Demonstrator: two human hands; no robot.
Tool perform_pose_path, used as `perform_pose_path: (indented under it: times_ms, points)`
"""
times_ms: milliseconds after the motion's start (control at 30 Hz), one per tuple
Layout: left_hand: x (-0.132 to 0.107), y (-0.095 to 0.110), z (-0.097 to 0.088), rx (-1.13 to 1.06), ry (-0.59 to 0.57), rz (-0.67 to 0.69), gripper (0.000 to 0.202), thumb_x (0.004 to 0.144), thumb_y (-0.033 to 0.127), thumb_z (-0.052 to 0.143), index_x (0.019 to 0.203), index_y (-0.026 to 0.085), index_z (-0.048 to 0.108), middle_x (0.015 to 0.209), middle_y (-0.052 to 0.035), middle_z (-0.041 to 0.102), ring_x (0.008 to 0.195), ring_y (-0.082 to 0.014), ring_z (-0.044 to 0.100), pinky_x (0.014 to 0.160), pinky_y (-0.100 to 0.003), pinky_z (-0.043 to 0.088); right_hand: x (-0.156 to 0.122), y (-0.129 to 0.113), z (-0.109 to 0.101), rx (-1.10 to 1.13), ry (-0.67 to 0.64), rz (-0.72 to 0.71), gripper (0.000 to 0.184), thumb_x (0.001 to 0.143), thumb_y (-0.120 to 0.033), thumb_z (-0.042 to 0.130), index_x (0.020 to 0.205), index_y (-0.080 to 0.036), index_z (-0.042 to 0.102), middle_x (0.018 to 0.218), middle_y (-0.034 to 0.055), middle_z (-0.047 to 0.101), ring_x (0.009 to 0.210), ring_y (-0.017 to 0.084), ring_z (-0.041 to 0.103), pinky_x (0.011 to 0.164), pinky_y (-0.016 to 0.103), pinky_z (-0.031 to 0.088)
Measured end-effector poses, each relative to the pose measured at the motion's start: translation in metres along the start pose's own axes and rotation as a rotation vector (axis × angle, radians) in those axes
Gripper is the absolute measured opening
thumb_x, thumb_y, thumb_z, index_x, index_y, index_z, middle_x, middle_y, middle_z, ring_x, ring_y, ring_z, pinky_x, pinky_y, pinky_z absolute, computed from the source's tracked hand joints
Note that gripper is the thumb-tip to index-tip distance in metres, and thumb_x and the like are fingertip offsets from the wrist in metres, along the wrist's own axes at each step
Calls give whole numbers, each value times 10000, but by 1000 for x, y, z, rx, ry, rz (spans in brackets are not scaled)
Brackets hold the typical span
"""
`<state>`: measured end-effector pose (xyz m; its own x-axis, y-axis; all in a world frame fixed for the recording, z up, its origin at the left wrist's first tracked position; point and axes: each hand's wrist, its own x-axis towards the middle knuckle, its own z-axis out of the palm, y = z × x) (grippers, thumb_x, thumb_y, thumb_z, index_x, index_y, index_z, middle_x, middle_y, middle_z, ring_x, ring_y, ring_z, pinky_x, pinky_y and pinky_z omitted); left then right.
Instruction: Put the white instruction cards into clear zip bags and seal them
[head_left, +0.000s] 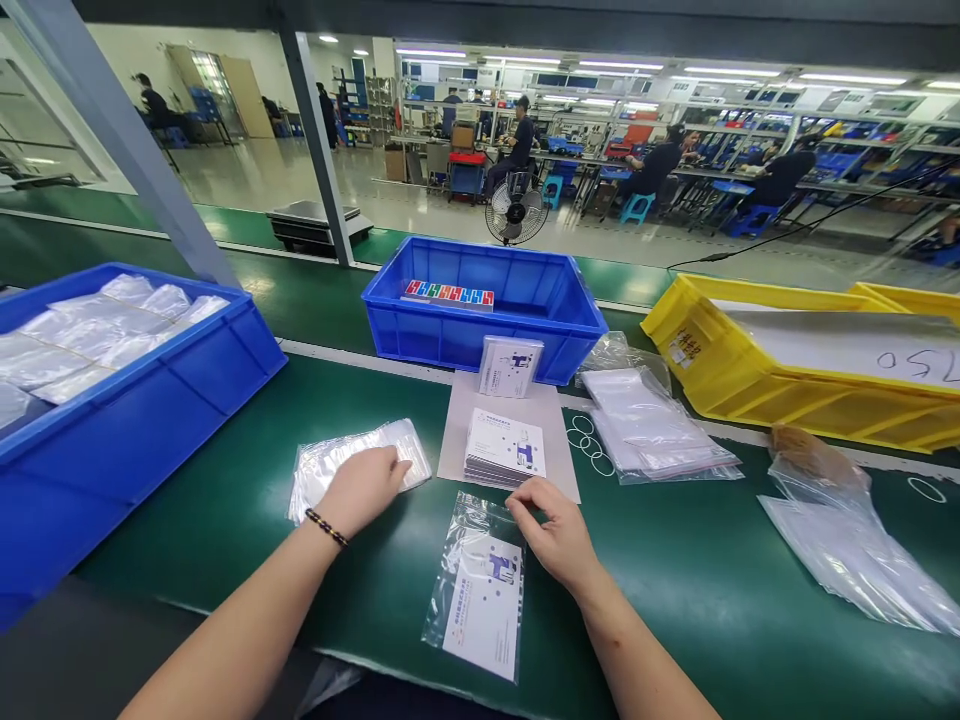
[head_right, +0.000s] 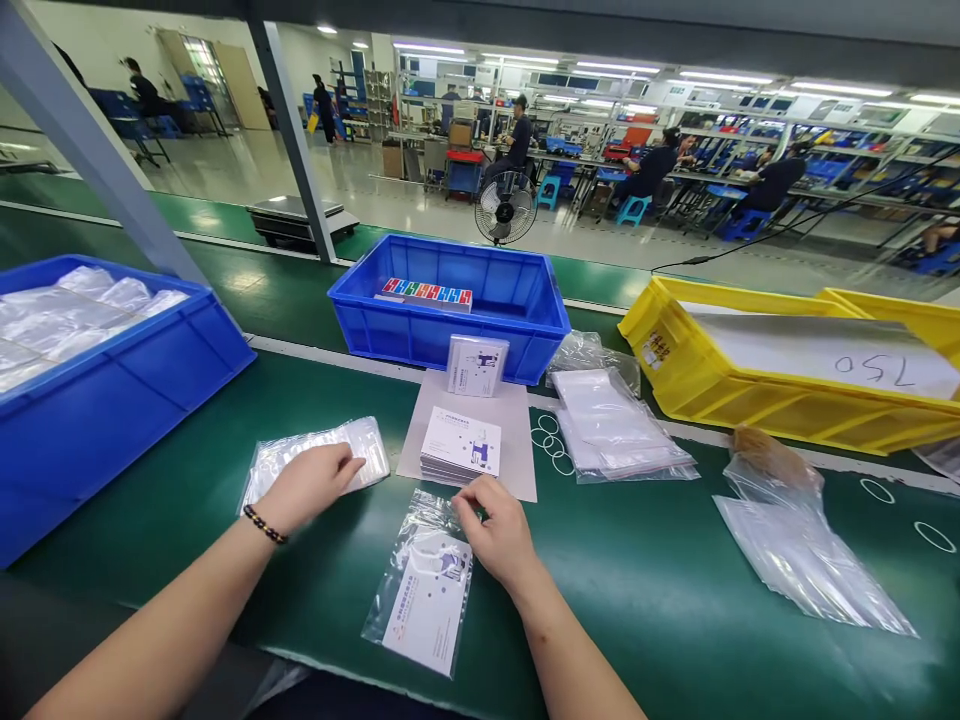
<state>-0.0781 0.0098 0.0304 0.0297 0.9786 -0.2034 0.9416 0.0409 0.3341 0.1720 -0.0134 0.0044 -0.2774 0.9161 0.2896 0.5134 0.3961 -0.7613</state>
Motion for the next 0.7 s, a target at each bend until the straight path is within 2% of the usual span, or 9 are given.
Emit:
perform_pose_path:
  times_ms: [67, 133, 233, 300, 367, 467, 533, 600, 700]
  points:
    - [7, -22, -2, 45, -55, -76, 242, 748, 358, 480, 621, 157, 521, 667, -104, 586, 633, -235, 528, 532, -270, 279, -1, -2, 1, 13, -9, -3, 190, 813, -232, 451, 633, -197, 502, 623, 30, 524, 590, 151, 483, 553, 277, 381]
    - [11, -37, -2, 34, -87, -84, 196, 725, 304, 490, 589, 164, 498, 644, -84, 579, 603, -214, 517, 518, -258, 259, -2, -4, 4, 31, -41, 3, 188, 808, -236, 459, 630, -198, 509, 620, 31, 527, 582, 150, 481, 549, 277, 377]
    - [8, -40, -2, 6, -89, -68, 179, 731, 235, 442, 570, 168, 482, 628, -59, 571, 585, -188, 508, 509, -246, 259, -3, -8, 8, 78, -72, 32, 197, 800, -246, 467, 619, -195, 526, 615, 30, 531, 581, 149, 482, 549, 276, 378]
    - [0, -28, -3, -46, -93, -35, 185, 743, 250, 433, 584, 168, 481, 633, -47, 572, 595, -181, 514, 510, -238, 272, -3, -11, 13, 140, -90, 66, 223, 799, -268, 471, 601, -188, 533, 629, 35, 543, 602, 150, 496, 572, 277, 392]
    - [-12, -7, 0, -150, -119, 31, 195, 752, 285, 440, 597, 173, 481, 611, -28, 562, 584, -173, 513, 509, -230, 280, -3, -13, 19, 245, -129, 137, 225, 799, -310, 474, 642, -179, 567, 674, 41, 572, 618, 148, 517, 588, 275, 411]
    - [-27, 30, 10, -253, -204, 160, 174, 724, 272, 474, 574, 182, 473, 556, -4, 532, 539, -159, 483, 499, -230, 262, -5, -11, 30, 402, -208, 306, 250, 783, -355, 489, 890, -160, 603, 690, 29, 594, 555, 133, 526, 538, 262, 429]
    - [-30, 49, 20, -268, -265, 229, 160, 692, 250, 501, 552, 183, 463, 547, 5, 520, 521, -148, 458, 493, -233, 249, -6, -6, 34, 365, -206, 372, 317, 776, -323, 487, 1019, -141, 577, 627, 14, 583, 512, 135, 519, 515, 264, 433]
    - [-27, 61, 30, -338, -289, 265, 193, 687, 288, 518, 539, 182, 454, 540, 9, 506, 508, -138, 434, 481, -233, 241, -8, 0, 35, 192, -158, 326, 317, 785, -266, 454, 1045, -140, 585, 638, 28, 602, 577, 162, 556, 580, 288, 455]
    - [-14, 68, 44, -619, -288, 224, 317, 715, 436, 471, 530, 181, 439, 487, 19, 450, 458, -119, 401, 454, -225, 253, -10, 8, 33, -86, -91, 133, 334, 815, -213, 378, 1059, -162, 601, 818, 87, 648, 757, 204, 598, 700, 321, 460]
